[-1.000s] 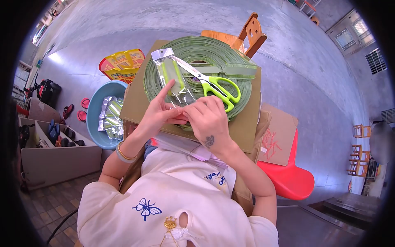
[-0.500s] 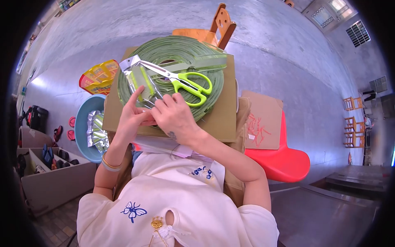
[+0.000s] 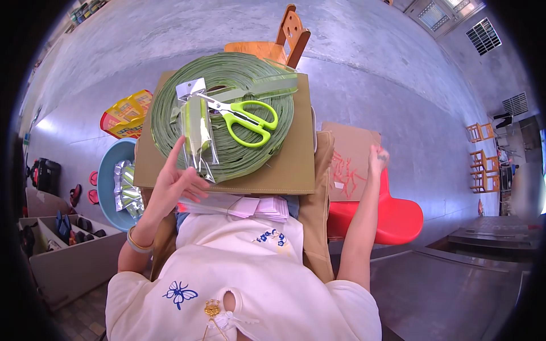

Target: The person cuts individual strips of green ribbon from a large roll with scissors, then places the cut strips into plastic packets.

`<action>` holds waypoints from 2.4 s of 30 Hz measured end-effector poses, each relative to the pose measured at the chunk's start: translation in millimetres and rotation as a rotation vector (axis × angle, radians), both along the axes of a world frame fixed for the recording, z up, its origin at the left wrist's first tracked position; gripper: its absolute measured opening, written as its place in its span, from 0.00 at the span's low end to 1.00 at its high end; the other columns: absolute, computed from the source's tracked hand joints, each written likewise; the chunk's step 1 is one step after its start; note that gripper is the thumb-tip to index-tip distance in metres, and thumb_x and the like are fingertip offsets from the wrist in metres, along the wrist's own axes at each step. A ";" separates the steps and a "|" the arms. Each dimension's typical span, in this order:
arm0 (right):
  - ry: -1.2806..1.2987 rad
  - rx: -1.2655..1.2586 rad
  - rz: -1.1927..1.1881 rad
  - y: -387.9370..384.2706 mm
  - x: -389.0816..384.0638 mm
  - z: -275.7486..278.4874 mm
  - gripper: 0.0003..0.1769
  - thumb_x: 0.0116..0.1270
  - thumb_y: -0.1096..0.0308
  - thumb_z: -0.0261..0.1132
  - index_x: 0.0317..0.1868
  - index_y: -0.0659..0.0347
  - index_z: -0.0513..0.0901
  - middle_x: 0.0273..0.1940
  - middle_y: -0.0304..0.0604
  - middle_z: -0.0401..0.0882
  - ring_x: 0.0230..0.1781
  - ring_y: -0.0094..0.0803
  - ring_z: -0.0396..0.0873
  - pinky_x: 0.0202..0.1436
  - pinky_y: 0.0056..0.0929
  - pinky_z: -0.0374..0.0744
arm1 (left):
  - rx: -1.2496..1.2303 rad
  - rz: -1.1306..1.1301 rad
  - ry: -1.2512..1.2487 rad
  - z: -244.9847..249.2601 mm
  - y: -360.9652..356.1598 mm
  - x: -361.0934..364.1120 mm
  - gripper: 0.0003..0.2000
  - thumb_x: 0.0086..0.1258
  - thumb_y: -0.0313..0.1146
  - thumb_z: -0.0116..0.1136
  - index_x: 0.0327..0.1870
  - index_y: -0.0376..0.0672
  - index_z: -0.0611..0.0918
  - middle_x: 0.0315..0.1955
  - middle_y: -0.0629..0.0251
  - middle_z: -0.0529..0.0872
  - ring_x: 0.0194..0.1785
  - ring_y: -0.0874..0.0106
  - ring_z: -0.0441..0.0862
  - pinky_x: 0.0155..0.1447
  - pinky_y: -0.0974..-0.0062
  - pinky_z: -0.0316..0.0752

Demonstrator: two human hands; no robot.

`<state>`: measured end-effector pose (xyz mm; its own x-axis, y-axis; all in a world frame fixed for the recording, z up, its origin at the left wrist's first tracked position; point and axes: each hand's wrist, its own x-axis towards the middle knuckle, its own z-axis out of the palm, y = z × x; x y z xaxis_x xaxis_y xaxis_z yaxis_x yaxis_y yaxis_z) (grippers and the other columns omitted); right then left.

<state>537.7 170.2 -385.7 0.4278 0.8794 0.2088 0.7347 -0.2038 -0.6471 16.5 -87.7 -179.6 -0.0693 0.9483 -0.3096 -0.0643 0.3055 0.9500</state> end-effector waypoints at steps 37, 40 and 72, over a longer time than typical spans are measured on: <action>0.435 0.488 1.351 -183.3 -352.9 165.8 0.10 0.50 0.84 0.64 0.35 0.67 0.79 0.39 0.46 0.79 0.36 0.33 0.80 0.35 0.25 0.80 | 1.172 0.049 0.806 -41.2 2.0 -7.0 0.11 0.51 0.19 0.64 0.35 0.33 0.78 0.39 0.46 0.83 0.34 0.60 0.85 0.35 0.74 0.81; 0.637 0.307 1.325 -186.4 -351.6 162.2 0.05 0.54 0.82 0.64 0.32 0.68 0.79 0.39 0.44 0.78 0.36 0.31 0.79 0.37 0.22 0.79 | 1.158 0.091 0.766 -48.1 -0.9 -5.7 0.08 0.51 0.20 0.64 0.31 0.33 0.78 0.40 0.47 0.83 0.32 0.62 0.84 0.35 0.75 0.80; 1.242 -0.514 0.756 -206.6 -365.6 176.7 0.16 0.65 0.74 0.57 0.52 0.73 0.70 0.31 0.43 0.78 0.28 0.26 0.81 0.35 0.21 0.83 | -0.013 0.415 -0.450 -45.4 -26.6 5.8 0.04 0.64 0.23 0.56 0.30 0.33 0.76 0.30 0.54 0.82 0.36 0.67 0.84 0.42 0.78 0.83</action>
